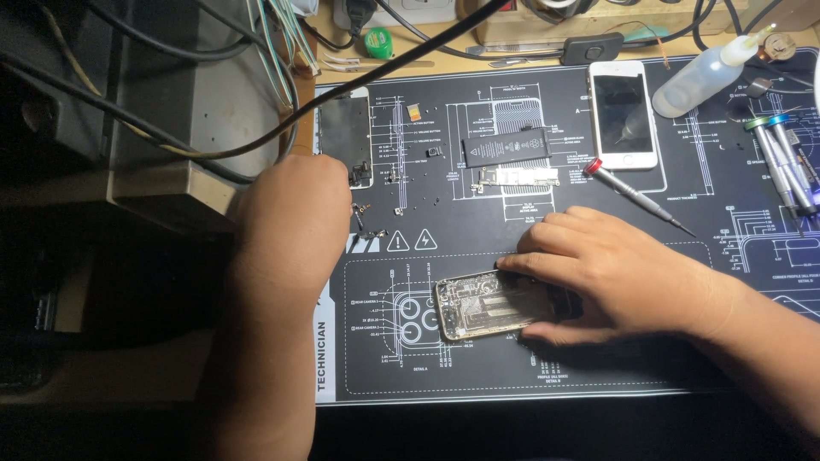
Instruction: Disassembling a mobile phone by removing internal screws and components using a precision screwdriver.
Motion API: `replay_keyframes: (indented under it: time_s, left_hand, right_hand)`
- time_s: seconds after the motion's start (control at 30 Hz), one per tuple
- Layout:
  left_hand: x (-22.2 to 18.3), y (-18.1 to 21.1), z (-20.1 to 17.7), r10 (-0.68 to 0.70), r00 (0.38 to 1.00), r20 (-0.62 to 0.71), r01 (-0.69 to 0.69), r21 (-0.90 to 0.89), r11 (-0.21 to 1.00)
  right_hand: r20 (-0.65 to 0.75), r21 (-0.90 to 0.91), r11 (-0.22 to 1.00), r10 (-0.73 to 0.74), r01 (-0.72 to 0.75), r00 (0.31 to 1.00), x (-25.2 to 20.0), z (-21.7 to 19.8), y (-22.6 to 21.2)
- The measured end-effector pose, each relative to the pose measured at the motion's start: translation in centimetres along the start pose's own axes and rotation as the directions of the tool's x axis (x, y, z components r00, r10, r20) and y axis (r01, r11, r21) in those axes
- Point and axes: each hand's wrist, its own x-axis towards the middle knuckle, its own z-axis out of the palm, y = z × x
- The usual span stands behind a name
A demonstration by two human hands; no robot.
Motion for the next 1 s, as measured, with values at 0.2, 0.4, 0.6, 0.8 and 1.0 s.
replay_keyframes:
  time_s: [0.2,0.4,0.6,0.8,1.0]
  left_hand:
    - [-0.1,-0.2,0.2,0.032,0.999,-0.023,-0.033,-0.038,0.999]
    - [-0.6,0.1,-1.0,-0.022,0.999,0.039,0.024,-0.047,0.999]
    - [-0.9,-0.1,-0.4,0.058,0.981,-0.187,-0.090,-0.167,0.982]
    - [-0.6,0.0,0.4,0.061,0.993,-0.098,-0.055,0.064,0.996]
    - [-0.8,0.8,-0.9,-0.039,0.998,0.047,0.040,-0.034,0.999]
  right_hand:
    - [-0.002,-0.004,1.000,0.005,-0.005,1.000,-0.2,-0.1,0.2]
    - [0.015,0.000,1.000,0.021,-0.021,1.000,-0.2,-0.4,0.3]
    - [0.022,0.010,0.999,0.034,-0.034,0.999,-0.3,-0.5,0.2]
    - [0.037,0.002,0.999,0.051,-0.051,0.998,-0.4,-0.6,0.5]
    - [0.049,0.010,0.998,0.056,-0.057,0.997,-0.4,-0.8,0.5]
